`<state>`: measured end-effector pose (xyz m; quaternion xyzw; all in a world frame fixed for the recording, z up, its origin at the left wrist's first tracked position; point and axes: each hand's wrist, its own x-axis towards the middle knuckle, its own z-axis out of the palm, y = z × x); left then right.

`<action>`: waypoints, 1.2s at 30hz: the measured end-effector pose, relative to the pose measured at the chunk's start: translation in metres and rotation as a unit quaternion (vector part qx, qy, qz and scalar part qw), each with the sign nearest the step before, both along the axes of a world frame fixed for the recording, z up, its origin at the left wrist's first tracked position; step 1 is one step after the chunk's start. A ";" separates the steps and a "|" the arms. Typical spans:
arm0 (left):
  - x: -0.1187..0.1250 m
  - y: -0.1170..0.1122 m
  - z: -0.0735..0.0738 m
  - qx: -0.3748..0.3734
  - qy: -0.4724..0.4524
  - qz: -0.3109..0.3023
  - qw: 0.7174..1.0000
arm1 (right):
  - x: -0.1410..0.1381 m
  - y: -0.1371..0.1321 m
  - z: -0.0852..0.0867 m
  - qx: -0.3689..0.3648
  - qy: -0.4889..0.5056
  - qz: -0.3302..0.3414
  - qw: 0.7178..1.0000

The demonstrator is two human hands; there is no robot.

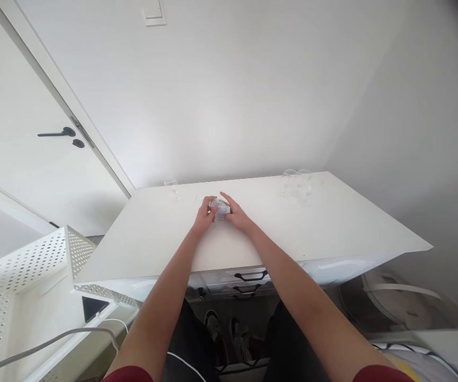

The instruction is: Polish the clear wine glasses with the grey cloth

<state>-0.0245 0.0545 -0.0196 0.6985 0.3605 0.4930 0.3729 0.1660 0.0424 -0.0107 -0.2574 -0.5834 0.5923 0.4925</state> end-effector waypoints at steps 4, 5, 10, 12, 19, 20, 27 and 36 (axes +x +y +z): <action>0.001 -0.001 0.002 -0.011 -0.023 0.014 1.000 | 0.004 0.003 0.002 -0.019 0.067 0.002 0.998; 0.002 -0.002 0.003 -0.015 -0.030 0.022 0.999 | 0.004 0.004 0.002 -0.018 0.081 -0.017 0.996; 0.001 -0.003 0.003 -0.021 -0.007 0.025 0.999 | 0.002 0.004 -0.002 -0.014 0.043 -0.057 0.997; 0.000 -0.003 0.001 -0.016 0.005 0.013 1.000 | 0.001 0.004 -0.003 -0.019 0.025 -0.025 0.999; 0.001 -0.002 0.002 -0.008 -0.007 0.042 0.999 | 0.007 0.005 0.004 -0.045 0.085 -0.017 0.995; 0.002 -0.003 0.003 -0.015 -0.011 0.048 0.999 | 0.008 0.005 0.003 -0.046 0.089 -0.038 0.994; 0.002 -0.007 0.006 -0.019 0.014 0.049 0.999 | 0.002 0.003 -0.002 -0.013 0.004 -0.061 0.998; 0.002 -0.008 0.011 -0.019 0.001 0.066 0.998 | 0.006 -0.002 0.013 -0.062 0.090 -0.037 0.993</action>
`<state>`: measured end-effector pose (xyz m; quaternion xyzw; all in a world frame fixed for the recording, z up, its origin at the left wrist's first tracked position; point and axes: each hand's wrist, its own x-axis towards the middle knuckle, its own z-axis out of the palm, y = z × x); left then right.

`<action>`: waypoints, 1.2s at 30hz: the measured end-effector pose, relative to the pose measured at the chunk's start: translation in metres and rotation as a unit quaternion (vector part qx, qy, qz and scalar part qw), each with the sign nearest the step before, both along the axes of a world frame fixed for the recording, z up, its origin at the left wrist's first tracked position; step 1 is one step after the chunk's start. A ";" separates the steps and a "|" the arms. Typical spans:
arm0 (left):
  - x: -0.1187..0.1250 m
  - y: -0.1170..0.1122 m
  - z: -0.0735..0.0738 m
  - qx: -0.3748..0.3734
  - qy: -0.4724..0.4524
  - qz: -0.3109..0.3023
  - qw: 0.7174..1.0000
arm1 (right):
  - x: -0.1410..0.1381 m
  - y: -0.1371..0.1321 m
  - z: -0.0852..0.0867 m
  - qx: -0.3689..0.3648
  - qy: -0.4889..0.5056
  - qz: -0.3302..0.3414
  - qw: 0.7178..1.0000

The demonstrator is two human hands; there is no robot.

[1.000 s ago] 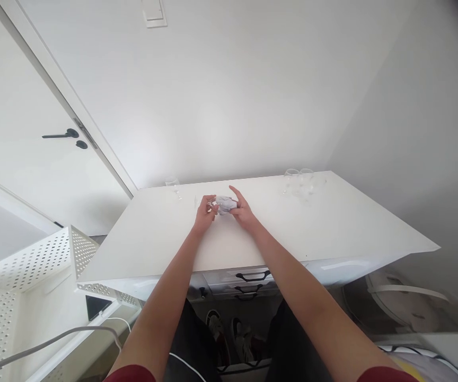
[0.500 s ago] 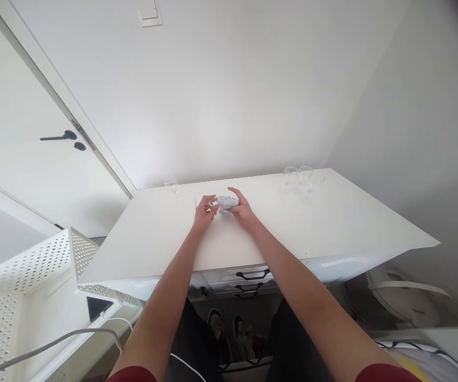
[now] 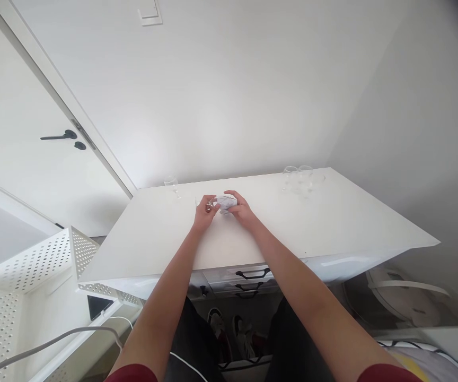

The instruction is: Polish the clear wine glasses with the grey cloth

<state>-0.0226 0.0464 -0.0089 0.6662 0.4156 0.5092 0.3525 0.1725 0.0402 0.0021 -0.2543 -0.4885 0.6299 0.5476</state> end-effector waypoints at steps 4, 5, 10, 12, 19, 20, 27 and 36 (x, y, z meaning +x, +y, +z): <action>0.001 0.000 0.000 -0.017 -0.032 0.018 0.999 | 0.000 -0.001 0.000 0.001 0.014 -0.058 0.998; 0.001 0.000 0.000 -0.016 -0.027 0.015 0.999 | -0.001 -0.001 0.000 0.011 -0.004 -0.052 0.999; -0.001 0.002 -0.004 -0.007 0.016 -0.016 1.000 | -0.004 -0.002 -0.004 0.081 -0.100 0.010 0.992; -0.001 0.001 -0.005 -0.001 0.023 -0.015 1.000 | -0.004 0.000 -0.007 0.078 -0.100 0.017 0.992; 0.001 0.000 -0.001 0.027 0.036 -0.004 0.999 | 0.003 0.009 -0.008 -0.001 -0.048 0.018 0.999; 0.002 0.000 -0.001 0.026 0.035 -0.006 0.999 | 0.004 0.009 -0.008 -0.010 -0.035 0.013 0.999; 0.002 -0.002 0.003 0.006 -0.017 -0.022 1.000 | 0.004 0.007 -0.004 0.005 0.019 -0.051 0.998; 0.000 -0.004 0.002 0.019 0.035 -0.036 0.999 | 0.001 0.001 -0.006 0.084 -0.115 0.000 0.990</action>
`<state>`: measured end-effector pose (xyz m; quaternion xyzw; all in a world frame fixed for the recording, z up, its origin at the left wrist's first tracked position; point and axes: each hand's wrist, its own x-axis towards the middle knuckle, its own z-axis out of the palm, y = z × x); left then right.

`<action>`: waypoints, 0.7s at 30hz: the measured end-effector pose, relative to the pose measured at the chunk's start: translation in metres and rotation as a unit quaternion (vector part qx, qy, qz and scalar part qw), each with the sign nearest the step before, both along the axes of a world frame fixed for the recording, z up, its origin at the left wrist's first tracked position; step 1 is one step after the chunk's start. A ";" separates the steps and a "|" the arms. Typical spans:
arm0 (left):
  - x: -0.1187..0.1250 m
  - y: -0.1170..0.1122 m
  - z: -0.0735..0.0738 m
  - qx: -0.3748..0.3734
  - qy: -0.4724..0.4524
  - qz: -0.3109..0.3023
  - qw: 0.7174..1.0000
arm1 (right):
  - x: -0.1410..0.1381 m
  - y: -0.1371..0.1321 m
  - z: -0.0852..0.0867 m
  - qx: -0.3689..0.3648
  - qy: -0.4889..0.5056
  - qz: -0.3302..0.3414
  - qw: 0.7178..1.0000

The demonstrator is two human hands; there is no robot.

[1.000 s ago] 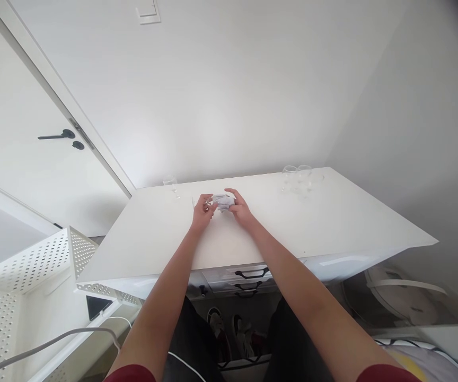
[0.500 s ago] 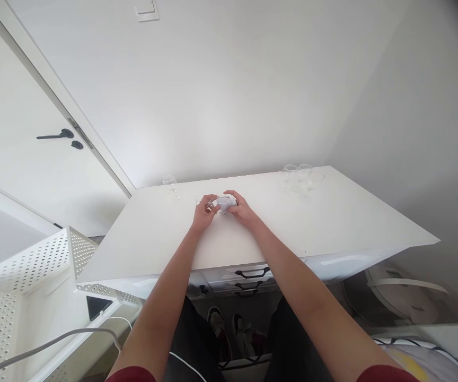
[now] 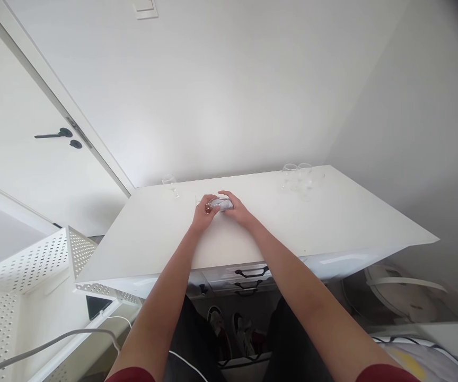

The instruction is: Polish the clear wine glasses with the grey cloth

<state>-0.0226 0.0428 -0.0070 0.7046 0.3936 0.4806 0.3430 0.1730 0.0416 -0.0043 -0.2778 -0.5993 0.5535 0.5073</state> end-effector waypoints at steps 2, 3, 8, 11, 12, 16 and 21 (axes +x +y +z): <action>0.000 0.001 0.000 0.002 -0.003 -0.002 1.000 | 0.001 0.001 0.002 -0.026 0.035 0.011 0.999; 0.000 0.002 -0.001 0.002 -0.006 -0.001 1.000 | 0.002 0.002 0.003 -0.040 0.056 0.015 0.998; 0.001 0.007 -0.004 -0.018 -0.041 0.027 0.999 | 0.001 0.005 0.004 -0.061 0.126 -0.015 0.990; 0.001 0.005 -0.003 -0.017 -0.033 0.021 0.999 | -0.001 0.002 0.004 -0.016 0.071 -0.021 0.997; 0.000 0.004 -0.002 -0.013 -0.023 0.013 1.000 | -0.001 0.000 0.004 0.000 0.039 -0.017 0.999; 0.000 -0.001 0.002 0.011 -0.007 -0.006 1.000 | -0.001 -0.005 0.005 0.019 -0.017 0.013 1.000; 0.002 -0.003 0.003 0.014 -0.001 -0.008 1.000 | 0.000 -0.003 0.001 0.015 -0.032 0.008 0.999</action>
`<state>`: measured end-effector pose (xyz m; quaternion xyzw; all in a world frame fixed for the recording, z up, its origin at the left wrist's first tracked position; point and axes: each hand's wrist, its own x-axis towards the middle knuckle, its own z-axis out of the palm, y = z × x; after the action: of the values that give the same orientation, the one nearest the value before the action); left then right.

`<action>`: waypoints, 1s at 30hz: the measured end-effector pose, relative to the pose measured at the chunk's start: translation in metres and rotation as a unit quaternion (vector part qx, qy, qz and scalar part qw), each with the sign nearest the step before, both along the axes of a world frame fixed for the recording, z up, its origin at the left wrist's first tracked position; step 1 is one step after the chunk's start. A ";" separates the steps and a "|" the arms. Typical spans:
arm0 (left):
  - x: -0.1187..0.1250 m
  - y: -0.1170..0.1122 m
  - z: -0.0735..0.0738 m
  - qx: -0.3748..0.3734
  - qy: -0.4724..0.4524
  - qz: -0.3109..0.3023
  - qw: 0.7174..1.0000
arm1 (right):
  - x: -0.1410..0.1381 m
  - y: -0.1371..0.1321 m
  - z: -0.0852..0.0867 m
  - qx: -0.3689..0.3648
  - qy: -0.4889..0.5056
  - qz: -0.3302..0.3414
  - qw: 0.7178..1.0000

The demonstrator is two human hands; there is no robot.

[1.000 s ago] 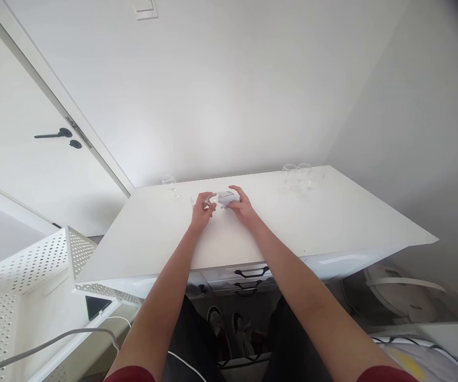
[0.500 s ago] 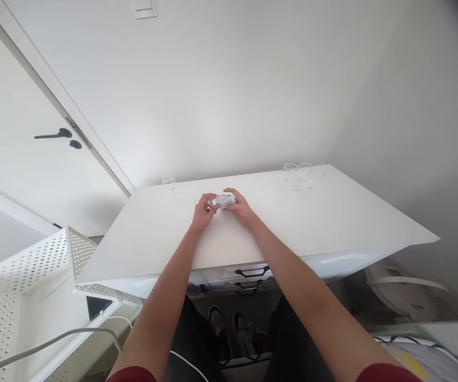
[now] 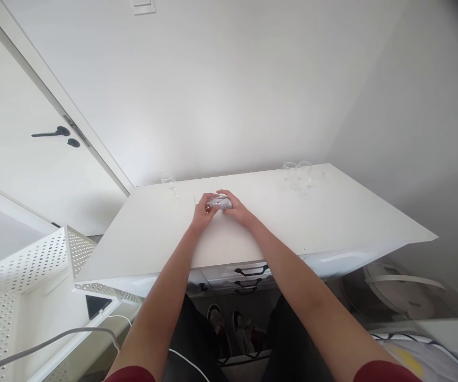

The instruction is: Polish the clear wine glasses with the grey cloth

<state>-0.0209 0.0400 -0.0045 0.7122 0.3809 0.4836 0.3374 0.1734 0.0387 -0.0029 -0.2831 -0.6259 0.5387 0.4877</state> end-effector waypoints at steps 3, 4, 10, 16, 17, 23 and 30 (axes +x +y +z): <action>0.002 0.001 -0.001 -0.008 0.000 0.018 1.000 | 0.000 0.005 -0.003 -0.005 0.007 -0.024 1.000; 0.002 0.002 -0.002 -0.010 -0.004 0.023 1.000 | 0.000 0.006 -0.003 -0.009 0.018 -0.030 0.999; 0.004 0.004 0.000 -0.020 -0.033 0.022 0.999 | 0.001 0.011 -0.001 -0.058 0.125 -0.073 0.988; 0.001 0.006 0.000 -0.034 -0.059 0.045 0.997 | 0.006 0.010 0.001 -0.104 0.218 -0.070 0.968; 0.000 0.007 -0.001 -0.036 -0.072 0.052 0.995 | 0.007 0.011 0.001 -0.108 0.233 -0.075 0.964; -0.001 0.014 -0.005 -0.043 -0.113 0.035 0.992 | 0.001 0.012 0.001 -0.149 0.285 -0.119 0.939; 0.000 0.015 -0.008 -0.055 -0.095 0.004 0.994 | -0.003 0.007 0.001 -0.120 0.198 -0.059 0.971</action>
<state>-0.0208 0.0553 -0.0127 0.6415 0.3761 0.5289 0.4089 0.1701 0.0460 -0.0018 -0.2633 -0.4299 0.6255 0.5955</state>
